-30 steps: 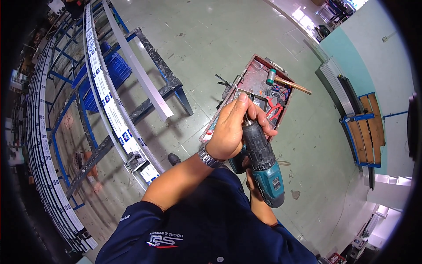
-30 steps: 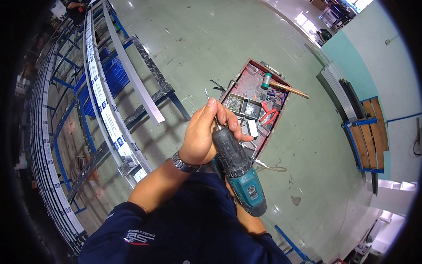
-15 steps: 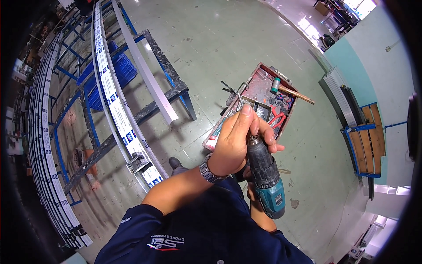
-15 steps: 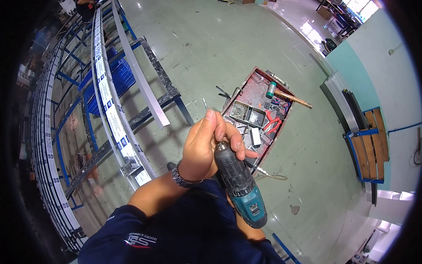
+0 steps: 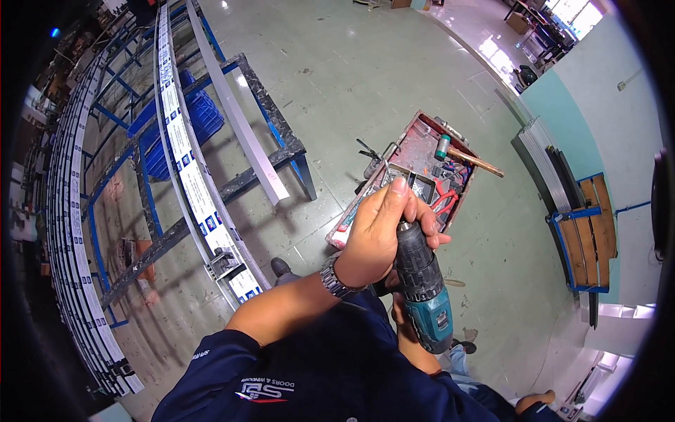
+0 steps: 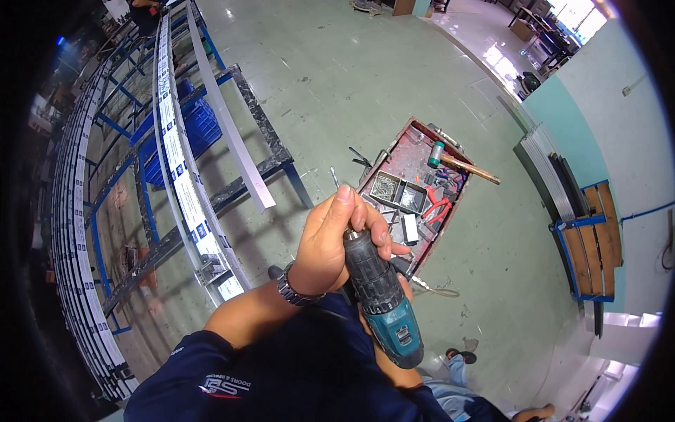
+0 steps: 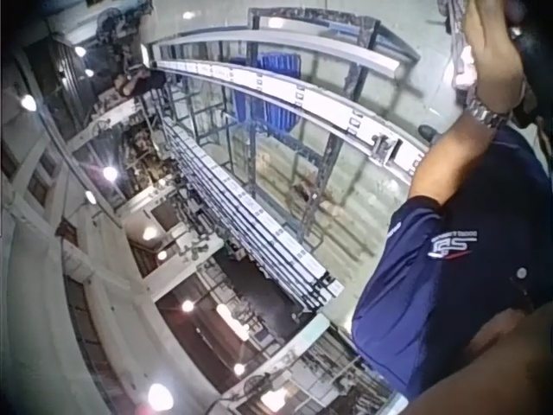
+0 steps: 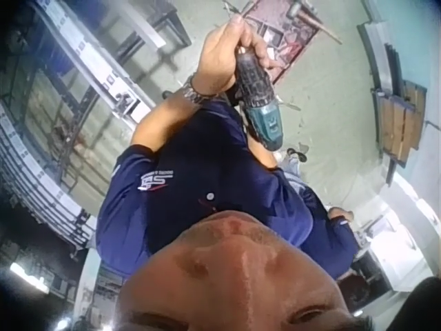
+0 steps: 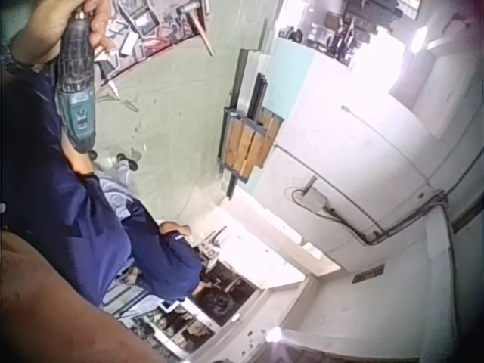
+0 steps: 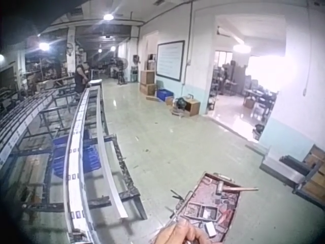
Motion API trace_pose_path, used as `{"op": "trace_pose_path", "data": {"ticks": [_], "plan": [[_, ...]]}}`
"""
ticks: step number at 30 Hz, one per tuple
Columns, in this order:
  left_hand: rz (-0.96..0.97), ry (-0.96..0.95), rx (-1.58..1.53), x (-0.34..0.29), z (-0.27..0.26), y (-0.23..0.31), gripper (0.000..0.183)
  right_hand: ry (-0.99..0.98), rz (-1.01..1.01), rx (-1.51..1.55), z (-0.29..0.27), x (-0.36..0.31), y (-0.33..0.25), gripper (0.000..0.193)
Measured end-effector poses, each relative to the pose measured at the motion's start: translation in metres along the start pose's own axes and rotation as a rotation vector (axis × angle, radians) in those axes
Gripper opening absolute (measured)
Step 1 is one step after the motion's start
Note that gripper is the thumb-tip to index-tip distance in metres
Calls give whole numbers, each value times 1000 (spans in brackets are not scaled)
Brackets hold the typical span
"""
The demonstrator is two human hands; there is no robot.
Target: The person assembles metal brackets onto a long metal frame by securing them with screws using a power drill and an impact driver.
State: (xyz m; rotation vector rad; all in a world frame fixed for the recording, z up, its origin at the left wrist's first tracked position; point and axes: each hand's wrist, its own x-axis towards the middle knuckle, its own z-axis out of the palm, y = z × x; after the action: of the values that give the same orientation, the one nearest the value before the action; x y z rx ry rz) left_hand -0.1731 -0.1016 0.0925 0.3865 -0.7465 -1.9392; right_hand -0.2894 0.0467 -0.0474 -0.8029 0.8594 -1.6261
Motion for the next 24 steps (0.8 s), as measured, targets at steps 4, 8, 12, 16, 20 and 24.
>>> {"op": "trace_pose_path", "data": {"ticks": [4,8,12,16,20,24], "plan": [[-12,12,19,3,2,3,40,181,-377,-1124,37,12,-30,40],[-19,31,24,4,2,5,40,248,-6,-757,32,4,-33,41],[-22,39,15,6,2,6,40,297,355,-377,29,-2,-35,42],[-21,35,21,8,2,6,40,60,-107,-1055,38,12,-39,48],[-3,31,48,8,1,3,40,112,-125,-909,19,5,-16,43],[-28,57,-24,2,-3,-7,31,102,-27,-771,32,15,-29,35]]}}
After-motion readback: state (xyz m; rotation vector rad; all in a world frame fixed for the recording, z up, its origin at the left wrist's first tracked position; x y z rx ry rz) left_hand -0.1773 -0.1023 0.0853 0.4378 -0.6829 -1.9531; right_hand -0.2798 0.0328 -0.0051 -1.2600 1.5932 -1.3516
